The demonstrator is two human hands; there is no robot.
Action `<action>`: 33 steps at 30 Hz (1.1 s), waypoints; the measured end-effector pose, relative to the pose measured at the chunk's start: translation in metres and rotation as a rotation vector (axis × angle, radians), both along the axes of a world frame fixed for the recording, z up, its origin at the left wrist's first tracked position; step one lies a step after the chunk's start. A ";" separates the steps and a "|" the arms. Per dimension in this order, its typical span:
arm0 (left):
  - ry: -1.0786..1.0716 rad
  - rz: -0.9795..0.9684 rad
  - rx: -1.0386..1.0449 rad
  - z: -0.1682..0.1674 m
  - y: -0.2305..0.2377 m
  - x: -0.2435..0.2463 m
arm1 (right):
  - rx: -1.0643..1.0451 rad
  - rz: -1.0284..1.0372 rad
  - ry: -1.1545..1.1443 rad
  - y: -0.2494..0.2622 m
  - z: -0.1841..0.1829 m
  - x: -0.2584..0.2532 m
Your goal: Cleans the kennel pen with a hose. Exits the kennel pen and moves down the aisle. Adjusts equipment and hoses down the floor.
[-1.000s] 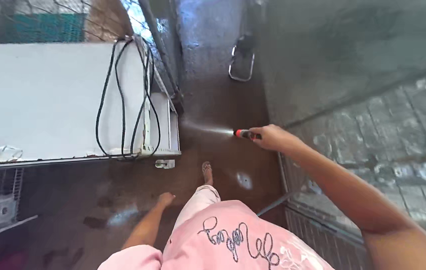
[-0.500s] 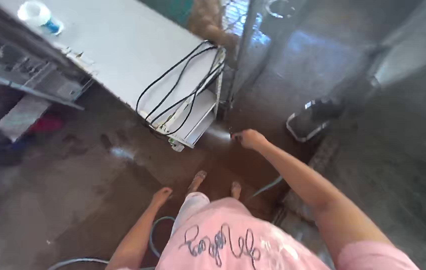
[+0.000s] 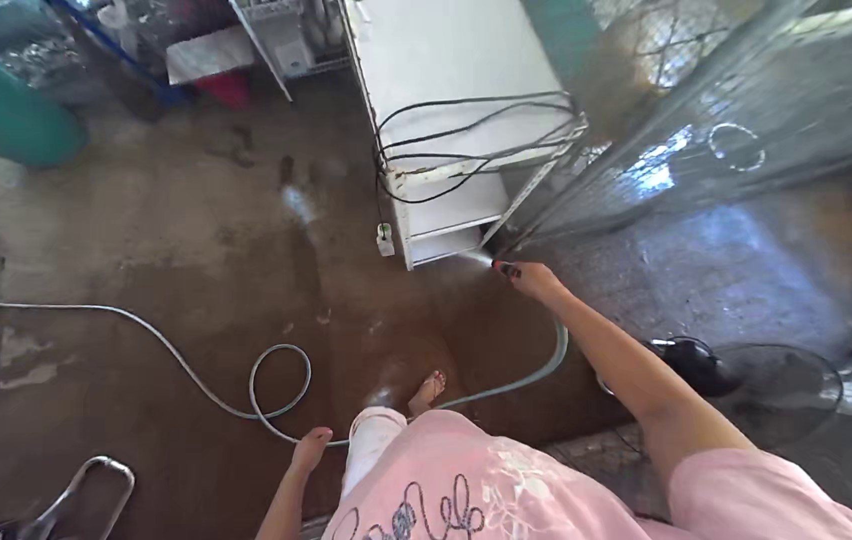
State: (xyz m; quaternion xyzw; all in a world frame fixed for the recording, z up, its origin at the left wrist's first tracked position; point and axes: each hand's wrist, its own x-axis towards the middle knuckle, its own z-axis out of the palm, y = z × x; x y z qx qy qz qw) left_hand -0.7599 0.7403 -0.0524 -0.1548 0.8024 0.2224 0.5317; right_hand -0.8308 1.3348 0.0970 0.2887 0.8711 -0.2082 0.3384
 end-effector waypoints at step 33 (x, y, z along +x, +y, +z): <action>0.034 0.386 0.003 -0.045 -0.081 0.302 | 0.291 -0.143 0.279 -0.030 0.059 0.014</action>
